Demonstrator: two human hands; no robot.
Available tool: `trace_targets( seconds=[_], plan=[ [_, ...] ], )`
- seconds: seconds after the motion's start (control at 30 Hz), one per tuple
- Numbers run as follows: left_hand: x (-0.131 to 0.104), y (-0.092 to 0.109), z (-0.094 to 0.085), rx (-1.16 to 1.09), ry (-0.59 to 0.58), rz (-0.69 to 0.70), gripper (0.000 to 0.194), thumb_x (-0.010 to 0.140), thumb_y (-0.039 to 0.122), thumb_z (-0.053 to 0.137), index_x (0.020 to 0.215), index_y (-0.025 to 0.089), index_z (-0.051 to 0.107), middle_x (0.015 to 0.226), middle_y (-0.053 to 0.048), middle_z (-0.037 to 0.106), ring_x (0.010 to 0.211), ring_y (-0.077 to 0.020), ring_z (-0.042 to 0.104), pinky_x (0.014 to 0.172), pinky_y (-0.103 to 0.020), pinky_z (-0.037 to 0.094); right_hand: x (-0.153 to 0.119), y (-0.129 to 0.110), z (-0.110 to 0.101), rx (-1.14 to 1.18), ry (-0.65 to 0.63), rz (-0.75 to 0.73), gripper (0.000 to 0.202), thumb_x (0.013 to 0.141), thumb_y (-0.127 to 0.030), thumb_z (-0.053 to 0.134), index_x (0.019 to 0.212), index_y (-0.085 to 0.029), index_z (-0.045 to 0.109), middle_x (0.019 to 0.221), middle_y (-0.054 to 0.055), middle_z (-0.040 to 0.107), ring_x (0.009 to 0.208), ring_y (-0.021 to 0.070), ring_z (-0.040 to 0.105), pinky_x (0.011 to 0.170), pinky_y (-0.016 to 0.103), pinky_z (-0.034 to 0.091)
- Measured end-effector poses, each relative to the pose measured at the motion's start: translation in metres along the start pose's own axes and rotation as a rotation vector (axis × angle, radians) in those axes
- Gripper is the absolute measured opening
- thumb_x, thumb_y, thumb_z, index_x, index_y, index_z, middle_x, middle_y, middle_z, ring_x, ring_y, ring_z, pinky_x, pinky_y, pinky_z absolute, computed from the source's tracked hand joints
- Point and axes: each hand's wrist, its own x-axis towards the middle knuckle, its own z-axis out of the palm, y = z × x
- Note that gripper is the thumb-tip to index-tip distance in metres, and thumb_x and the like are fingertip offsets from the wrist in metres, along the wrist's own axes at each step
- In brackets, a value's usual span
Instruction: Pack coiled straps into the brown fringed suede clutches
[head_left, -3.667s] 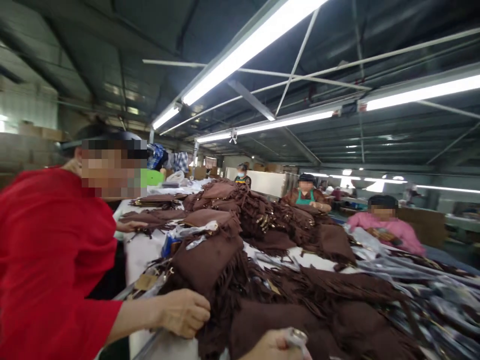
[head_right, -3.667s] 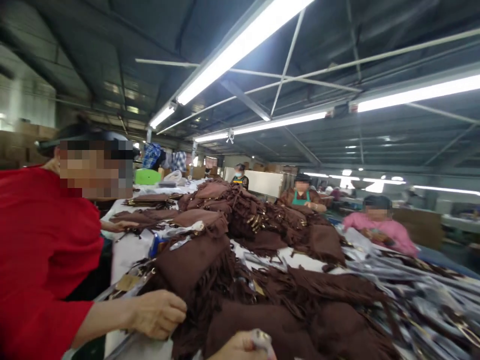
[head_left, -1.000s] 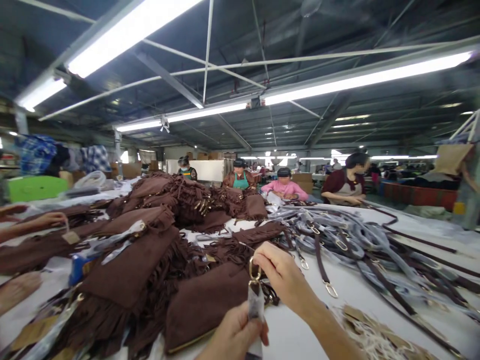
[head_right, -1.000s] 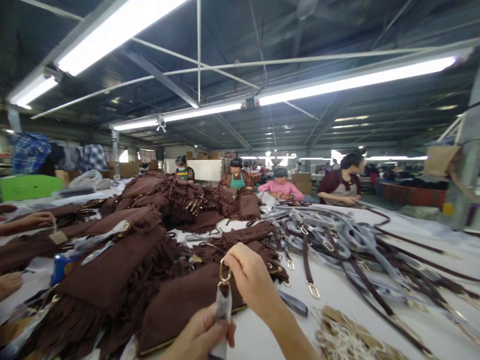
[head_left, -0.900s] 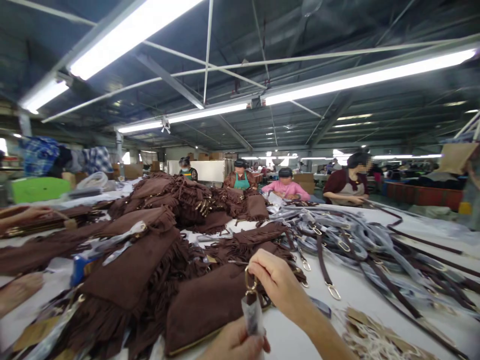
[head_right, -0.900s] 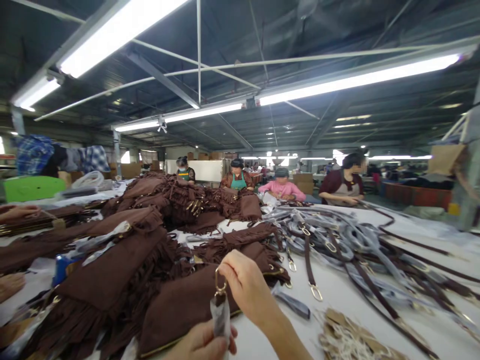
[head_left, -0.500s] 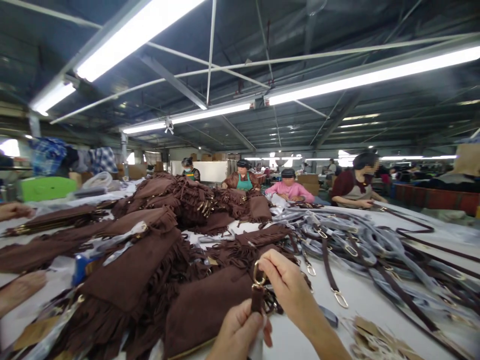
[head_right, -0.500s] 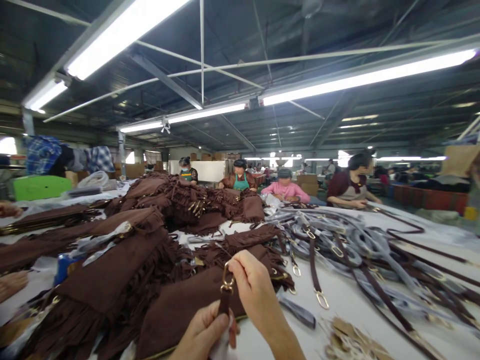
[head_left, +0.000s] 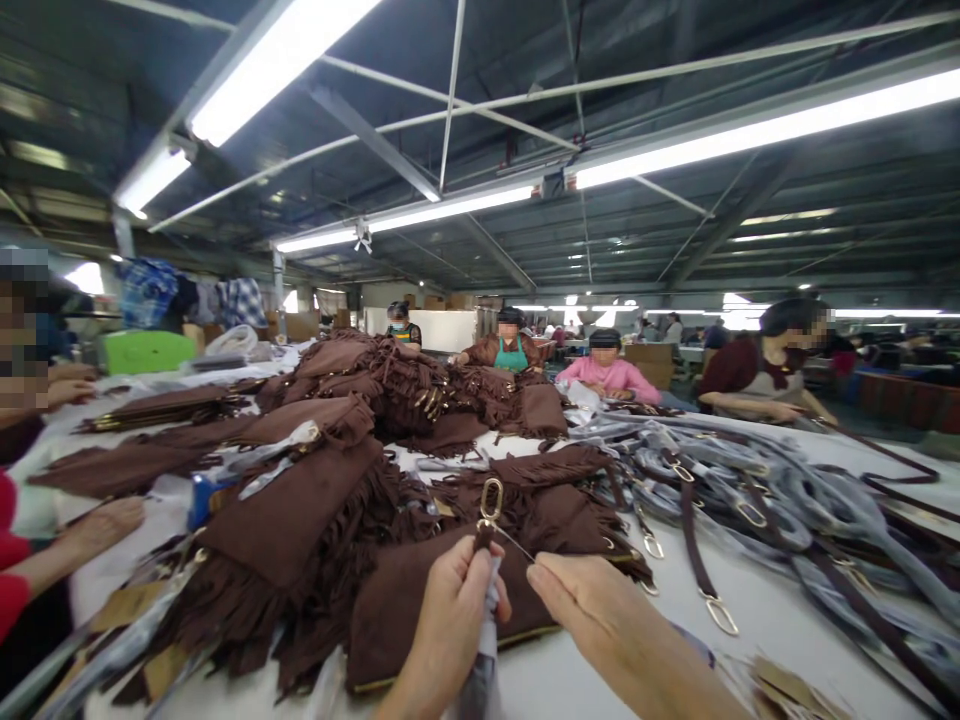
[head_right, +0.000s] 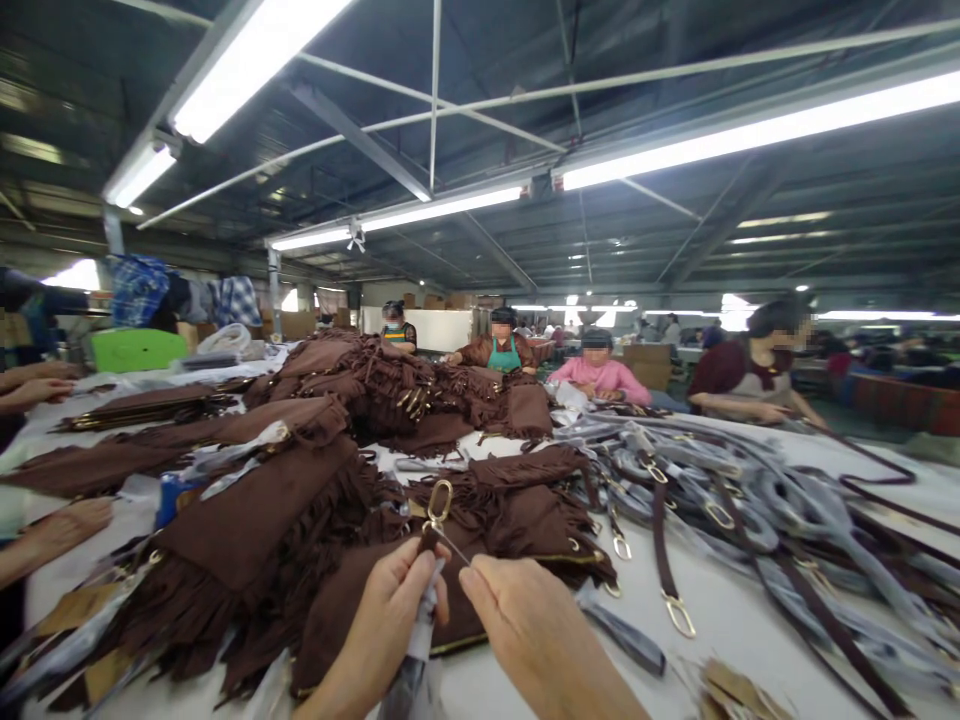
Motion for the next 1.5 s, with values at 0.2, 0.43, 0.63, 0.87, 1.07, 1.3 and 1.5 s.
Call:
trace_targets(
  seconds=[0.2, 0.43, 0.63, 0.87, 1.07, 1.3, 1.5],
  plan=[
    [-0.004, -0.005, -0.004, 0.038, 0.009, 0.065, 0.03, 0.089, 0.042, 0.042, 0.086, 0.016, 0.055, 0.05, 0.004, 0.052, 0.047, -0.0109, 0.04, 0.051, -0.023, 0.031, 0.001, -0.003, 0.006, -0.074, -0.02, 0.026, 0.041, 0.1, -0.034, 0.028, 0.072, -0.022, 0.055, 0.073, 0.001, 0.066, 0.066, 0.0161, 0.053, 0.059, 0.029, 0.025],
    [-0.012, -0.006, 0.002, 0.098, -0.05, 0.071, 0.028, 0.087, 0.036, 0.049, 0.101, 0.016, 0.063, 0.067, 0.001, 0.057, 0.054, -0.0129, 0.05, 0.052, -0.022, 0.038, 0.005, 0.004, 0.018, -0.157, 0.028, -0.086, 0.04, 0.1, -0.028, 0.029, 0.074, -0.021, 0.058, 0.075, 0.002, 0.068, 0.067, 0.0177, 0.058, 0.058, 0.03, 0.026],
    [-0.016, -0.018, 0.012, -0.325, -0.234, -0.032, 0.031, 0.075, 0.034, 0.064, 0.1, 0.017, 0.068, 0.078, -0.002, 0.062, 0.077, -0.0175, 0.055, 0.075, -0.027, 0.043, 0.008, 0.016, 0.029, -0.264, 0.021, -0.262, 0.034, 0.096, -0.016, 0.036, 0.074, -0.019, 0.062, 0.078, 0.005, 0.071, 0.068, 0.019, 0.061, 0.058, 0.029, 0.029],
    [0.003, -0.015, -0.001, -0.16, -0.013, -0.018, 0.03, 0.075, 0.043, 0.064, 0.064, 0.015, 0.059, 0.064, 0.001, 0.051, 0.059, -0.0121, 0.045, 0.057, -0.023, 0.034, 0.01, 0.013, 0.025, -0.023, -0.009, -0.084, 0.029, 0.098, -0.022, 0.04, 0.079, -0.021, 0.062, 0.08, 0.001, 0.071, 0.071, 0.017, 0.061, 0.061, 0.028, 0.03],
    [0.017, 0.047, -0.007, 0.377, -0.037, 0.436, 0.021, 0.077, 0.016, 0.055, 0.056, 0.018, 0.053, 0.066, 0.0, 0.052, 0.067, -0.0136, 0.048, 0.061, -0.025, 0.034, 0.012, 0.012, 0.01, 0.21, 0.436, -0.075, 0.014, 0.087, -0.03, 0.058, 0.076, -0.021, 0.057, 0.067, -0.003, 0.057, 0.059, 0.0136, 0.049, 0.056, 0.025, 0.034],
    [0.022, 0.104, 0.01, 0.386, -0.194, 0.667, 0.025, 0.081, 0.014, 0.055, 0.057, 0.017, 0.052, 0.068, 0.001, 0.05, 0.071, -0.0129, 0.049, 0.066, -0.025, 0.036, 0.007, 0.008, 0.005, 0.466, 0.487, -0.222, 0.018, 0.089, -0.033, 0.056, 0.082, -0.02, 0.066, 0.067, -0.002, 0.057, 0.058, 0.0121, 0.047, 0.054, 0.024, 0.037],
    [0.012, 0.064, -0.026, 0.659, -0.296, 0.441, 0.023, 0.091, 0.035, 0.051, 0.104, 0.017, 0.058, 0.099, -0.004, 0.061, 0.091, -0.0192, 0.055, 0.081, -0.031, 0.044, -0.006, 0.026, -0.016, 0.664, 0.589, -0.207, 0.012, 0.086, -0.033, 0.064, 0.086, -0.023, 0.07, 0.081, 0.003, 0.067, 0.07, 0.0152, 0.059, 0.056, 0.024, 0.044]
  ],
)
